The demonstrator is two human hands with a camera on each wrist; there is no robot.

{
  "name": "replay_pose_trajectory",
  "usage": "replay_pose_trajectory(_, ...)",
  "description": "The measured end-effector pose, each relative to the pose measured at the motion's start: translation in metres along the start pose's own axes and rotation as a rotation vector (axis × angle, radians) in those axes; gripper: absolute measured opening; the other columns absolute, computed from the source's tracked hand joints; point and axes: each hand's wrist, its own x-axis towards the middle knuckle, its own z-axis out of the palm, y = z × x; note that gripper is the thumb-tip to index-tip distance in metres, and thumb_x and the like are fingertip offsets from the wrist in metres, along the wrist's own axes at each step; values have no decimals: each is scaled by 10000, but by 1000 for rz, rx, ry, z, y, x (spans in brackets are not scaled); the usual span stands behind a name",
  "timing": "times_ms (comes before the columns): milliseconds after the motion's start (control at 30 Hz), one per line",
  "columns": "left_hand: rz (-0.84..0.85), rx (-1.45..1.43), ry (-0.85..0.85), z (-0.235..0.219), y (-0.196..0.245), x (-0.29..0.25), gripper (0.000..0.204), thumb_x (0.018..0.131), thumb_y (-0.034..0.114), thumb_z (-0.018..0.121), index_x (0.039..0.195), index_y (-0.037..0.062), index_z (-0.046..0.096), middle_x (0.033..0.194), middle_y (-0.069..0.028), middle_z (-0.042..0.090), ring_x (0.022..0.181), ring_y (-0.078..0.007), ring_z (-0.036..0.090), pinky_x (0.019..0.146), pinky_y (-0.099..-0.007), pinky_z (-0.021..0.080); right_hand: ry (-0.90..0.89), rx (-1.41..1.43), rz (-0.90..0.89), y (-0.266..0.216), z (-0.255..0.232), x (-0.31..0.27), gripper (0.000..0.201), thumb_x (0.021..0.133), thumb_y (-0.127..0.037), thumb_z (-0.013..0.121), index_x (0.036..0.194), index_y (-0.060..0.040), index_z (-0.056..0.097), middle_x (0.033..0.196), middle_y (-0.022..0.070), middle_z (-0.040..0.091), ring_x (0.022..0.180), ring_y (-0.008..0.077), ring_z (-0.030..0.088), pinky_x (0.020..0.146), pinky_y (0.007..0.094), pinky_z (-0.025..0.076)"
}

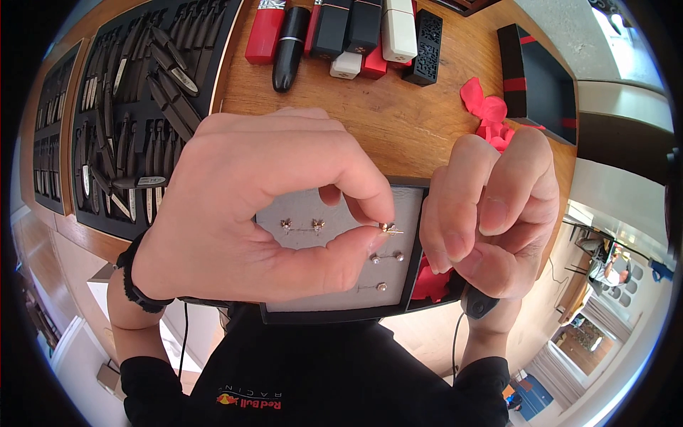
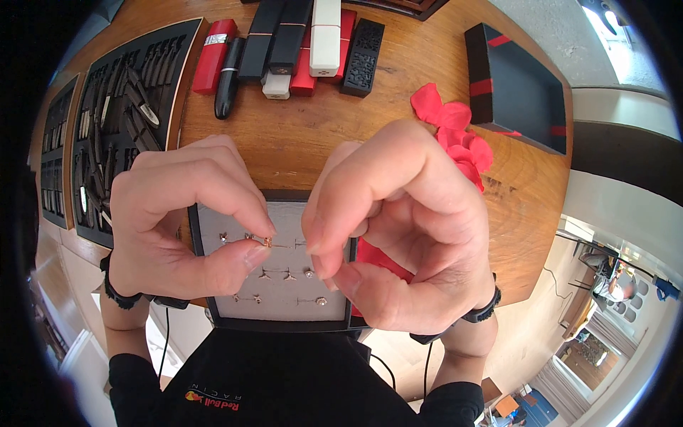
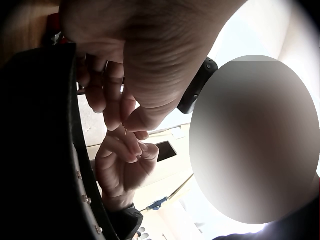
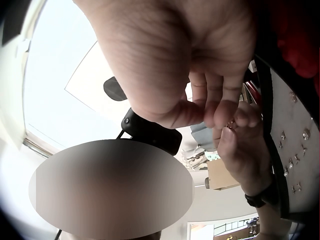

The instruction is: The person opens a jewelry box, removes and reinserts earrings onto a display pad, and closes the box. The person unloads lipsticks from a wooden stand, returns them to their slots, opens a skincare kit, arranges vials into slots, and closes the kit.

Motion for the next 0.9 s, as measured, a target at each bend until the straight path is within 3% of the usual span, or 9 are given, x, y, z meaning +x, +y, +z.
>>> replay_pose_trajectory(300,9,3,-8,1,0,0,202,698,4,834,884,51,772,804,-60,757,724,-190,682,672,-301,490,117,-46,33,-2,11,-2,402,712,72,759,945,-124,496,781,42,585,576,102,530,528,204,503)
replay_pose_trajectory(900,15,4,-21,0,0,0,204,703,4,837,890,51,771,799,-57,751,718,-189,669,667,-303,482,101,-53,43,0,13,-5,377,751,57,767,944,-126,500,786,41,594,574,99,544,525,204,505)
